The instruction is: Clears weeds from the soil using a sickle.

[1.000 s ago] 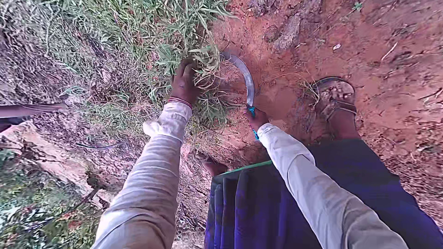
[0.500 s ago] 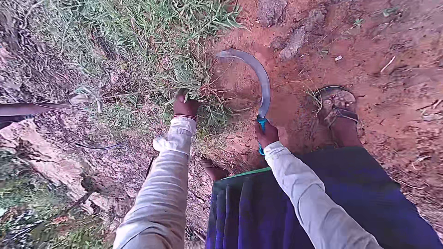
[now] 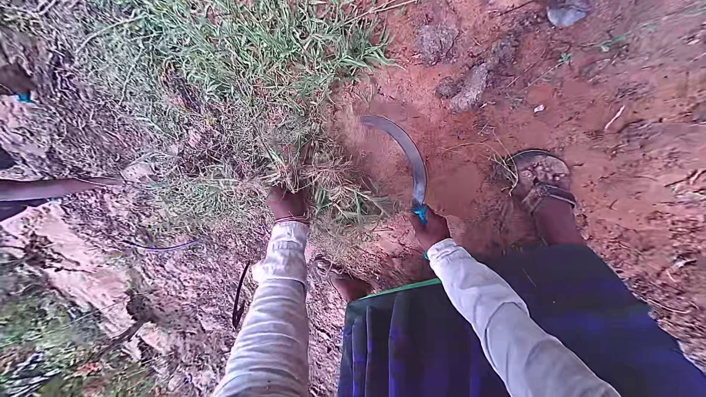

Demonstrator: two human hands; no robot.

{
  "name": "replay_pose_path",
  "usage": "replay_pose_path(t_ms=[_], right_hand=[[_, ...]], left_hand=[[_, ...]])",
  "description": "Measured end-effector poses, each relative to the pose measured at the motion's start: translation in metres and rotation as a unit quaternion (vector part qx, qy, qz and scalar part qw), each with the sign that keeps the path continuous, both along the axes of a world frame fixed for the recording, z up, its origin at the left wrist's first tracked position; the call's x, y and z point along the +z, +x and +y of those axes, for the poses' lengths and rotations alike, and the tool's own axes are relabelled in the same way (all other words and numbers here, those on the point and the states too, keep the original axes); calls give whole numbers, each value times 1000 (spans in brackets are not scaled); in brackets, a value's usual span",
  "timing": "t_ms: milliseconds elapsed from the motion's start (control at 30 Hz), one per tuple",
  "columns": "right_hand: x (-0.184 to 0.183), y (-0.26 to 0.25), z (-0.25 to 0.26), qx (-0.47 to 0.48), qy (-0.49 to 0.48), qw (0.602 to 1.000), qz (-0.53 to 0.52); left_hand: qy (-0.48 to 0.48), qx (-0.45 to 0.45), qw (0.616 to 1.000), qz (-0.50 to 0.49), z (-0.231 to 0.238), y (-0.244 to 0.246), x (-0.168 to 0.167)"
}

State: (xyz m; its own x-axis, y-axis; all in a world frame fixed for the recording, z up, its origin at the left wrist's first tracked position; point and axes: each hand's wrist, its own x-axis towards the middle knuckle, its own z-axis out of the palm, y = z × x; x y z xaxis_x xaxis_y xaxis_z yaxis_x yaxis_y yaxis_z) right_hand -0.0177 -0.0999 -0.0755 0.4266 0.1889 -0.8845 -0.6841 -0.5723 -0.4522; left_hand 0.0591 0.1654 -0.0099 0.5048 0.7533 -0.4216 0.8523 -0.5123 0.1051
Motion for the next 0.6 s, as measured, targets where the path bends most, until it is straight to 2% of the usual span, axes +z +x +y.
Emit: replay_pose_path(t_ms=[33,67,133,167,200,233,267,333,367,400,500,567,600], right_hand=[[-11,25,8,37,1,999,18],[-22,35,13,66,-1,997,32],[-34,19,9,86,0,995,53],[-33,-6,-1,90,-1,994,57],[-28,-38,-17,94,-9,993,65],[-21,-69,-32,87,-20,994,69],[-11,-93,-42,71,-32,995,57],[18,-94,-46,67,-50,995,50],[31,-86,-42,62,-56,996,40],[40,-78,-34,39,-59,997,24],[36,-32,2,-37,-26,999,17],[48,-17,31,-5,17,998,54],[58,-15,46,18,31,997,63]], left_hand=[[33,-39,996,68,4,4,2],[46,-54,993,95,9,3,1],[26,-20,998,49,20,2,-7],[1,20,1000,16,25,-2,-8],[-30,56,998,3,28,-6,-8],[-58,71,995,27,30,-3,-6],[-43,54,994,85,32,1,-2],[-37,0,976,214,38,7,0],[-48,-9,970,236,39,8,-1],[-64,-4,971,231,41,6,-4],[-98,54,977,183,42,9,-15],[-127,115,979,110,41,-3,-18],[-161,146,975,35,43,-8,-18]])
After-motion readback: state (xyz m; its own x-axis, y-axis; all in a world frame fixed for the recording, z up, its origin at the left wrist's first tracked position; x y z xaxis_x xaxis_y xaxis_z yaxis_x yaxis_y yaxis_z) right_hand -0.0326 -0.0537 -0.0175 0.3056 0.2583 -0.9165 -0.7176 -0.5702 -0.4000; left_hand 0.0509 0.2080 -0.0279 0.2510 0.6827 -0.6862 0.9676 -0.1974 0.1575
